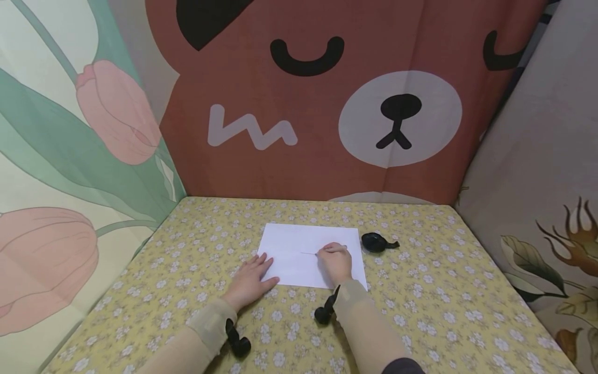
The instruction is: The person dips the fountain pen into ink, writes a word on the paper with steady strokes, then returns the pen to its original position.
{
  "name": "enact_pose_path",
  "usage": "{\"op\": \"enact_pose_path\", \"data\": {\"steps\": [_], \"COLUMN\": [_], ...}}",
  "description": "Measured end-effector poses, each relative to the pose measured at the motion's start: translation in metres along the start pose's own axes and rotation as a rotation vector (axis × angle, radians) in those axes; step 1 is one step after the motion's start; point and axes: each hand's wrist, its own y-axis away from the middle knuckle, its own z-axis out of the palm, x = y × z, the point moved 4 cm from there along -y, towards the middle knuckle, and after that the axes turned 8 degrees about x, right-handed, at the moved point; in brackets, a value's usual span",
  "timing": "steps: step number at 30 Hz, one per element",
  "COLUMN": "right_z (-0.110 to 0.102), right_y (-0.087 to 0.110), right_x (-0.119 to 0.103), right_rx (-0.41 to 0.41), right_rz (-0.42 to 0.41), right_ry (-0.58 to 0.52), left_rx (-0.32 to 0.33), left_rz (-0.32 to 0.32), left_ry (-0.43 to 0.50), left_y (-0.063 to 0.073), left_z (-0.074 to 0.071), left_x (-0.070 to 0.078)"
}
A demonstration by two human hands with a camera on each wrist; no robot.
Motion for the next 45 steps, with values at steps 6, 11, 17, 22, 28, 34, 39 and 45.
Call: {"op": "enact_pose_path", "data": {"steps": [6,11,17,22,28,34,39,45], "right_z": [-0.0022,-0.0022,-0.0028,-0.0034,-0.0041,-0.0048,-0.0070,-0.0082], "right_y": [0.0004,-0.0009,-0.0023,-0.0021,-0.0017,-0.0028,-0.0020,-0.0004], "right_x": [-0.0010,0.0011,0.0036,0.0039,0.0051,0.0065,0.0058,0.0051], "right_rx": [0.019,0.026,0.044,0.057,0.078,0.098,0.103,0.089], "right_rz": [0.002,0.011,0.019,0.029,0.040,0.032,0.018,0.011], "right_ry": [0.015,0.012,0.022,0.018,0.020,0.036,0.000,-0.079], "left_rx": [-0.004,-0.003,-0.005,-0.004,-0.005,-0.012,-0.009,-0.006], "left_rz": [0.003,0.006,0.003,0.002,0.004,0.000,0.001,0.007], "left_ry": [0.002,0.002,0.005,0.017,0.021,0.013,0.019,0.023], "left_y": [-0.0001,-0.0002,-0.0003,-0.0002,0.0001,0.0003,0.0012,0.0021], "left_z": [-0.0010,-0.0009,-0.0003,0.0003,-0.0004,-0.0013,-0.0030,-0.0038], "left_x": [0.0005,-0.0002,-0.0004,-0.0013,-0.0008,0.0009,0.0021,0.0026]}}
